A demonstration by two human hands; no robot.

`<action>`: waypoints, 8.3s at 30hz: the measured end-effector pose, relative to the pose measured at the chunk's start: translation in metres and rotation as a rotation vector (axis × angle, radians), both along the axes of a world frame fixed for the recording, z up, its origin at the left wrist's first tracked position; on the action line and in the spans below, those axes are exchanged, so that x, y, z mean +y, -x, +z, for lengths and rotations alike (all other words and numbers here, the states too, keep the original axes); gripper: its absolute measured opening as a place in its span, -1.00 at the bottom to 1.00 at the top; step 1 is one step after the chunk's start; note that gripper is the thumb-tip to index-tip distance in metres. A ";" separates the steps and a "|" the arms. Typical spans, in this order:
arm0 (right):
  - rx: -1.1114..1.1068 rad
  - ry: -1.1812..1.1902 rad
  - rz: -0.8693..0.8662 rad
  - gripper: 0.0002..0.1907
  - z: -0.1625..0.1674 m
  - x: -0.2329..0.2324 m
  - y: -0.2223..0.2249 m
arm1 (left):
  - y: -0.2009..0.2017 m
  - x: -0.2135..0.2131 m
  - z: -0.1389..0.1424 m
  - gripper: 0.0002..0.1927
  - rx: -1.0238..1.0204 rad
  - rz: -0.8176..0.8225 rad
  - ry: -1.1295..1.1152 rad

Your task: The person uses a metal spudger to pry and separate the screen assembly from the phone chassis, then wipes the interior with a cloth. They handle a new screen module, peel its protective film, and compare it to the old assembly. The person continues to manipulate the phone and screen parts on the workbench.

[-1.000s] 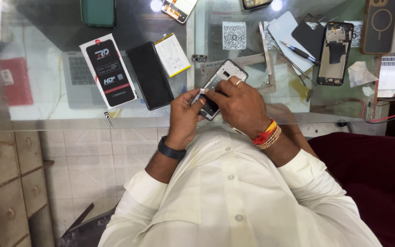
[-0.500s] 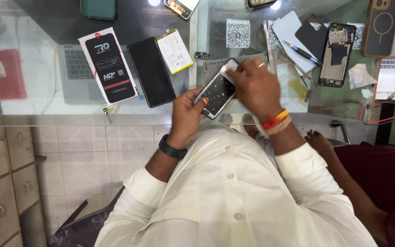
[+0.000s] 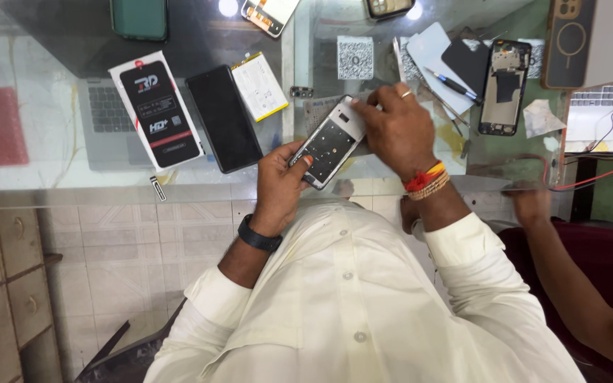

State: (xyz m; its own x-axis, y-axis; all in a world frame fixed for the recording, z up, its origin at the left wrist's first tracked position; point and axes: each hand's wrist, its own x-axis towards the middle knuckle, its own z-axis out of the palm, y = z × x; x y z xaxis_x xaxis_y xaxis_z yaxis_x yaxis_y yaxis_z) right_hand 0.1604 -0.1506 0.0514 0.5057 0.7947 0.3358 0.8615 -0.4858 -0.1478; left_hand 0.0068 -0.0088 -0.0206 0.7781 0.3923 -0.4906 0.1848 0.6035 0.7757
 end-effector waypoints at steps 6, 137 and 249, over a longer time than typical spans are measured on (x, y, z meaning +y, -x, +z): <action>0.090 -0.031 0.163 -0.73 -0.015 0.003 0.025 | 0.001 0.000 0.001 -0.71 -0.042 0.008 0.008; 0.222 0.027 -0.109 -0.58 -0.025 -0.001 0.011 | -0.018 -0.007 0.013 -0.30 -0.090 -0.065 -0.690; 0.186 0.045 -0.026 -0.89 -0.011 -0.006 0.000 | -0.055 -0.004 0.018 -0.30 -0.092 0.035 -0.813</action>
State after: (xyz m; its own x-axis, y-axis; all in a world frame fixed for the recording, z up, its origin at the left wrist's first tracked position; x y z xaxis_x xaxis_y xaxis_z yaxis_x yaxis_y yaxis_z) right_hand 0.1604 -0.1569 0.0406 0.5759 0.7930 0.1986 0.8087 -0.5169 -0.2808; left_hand 0.0615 -0.0126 -0.0023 0.7822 0.6226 0.0228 0.0908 -0.1502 0.9845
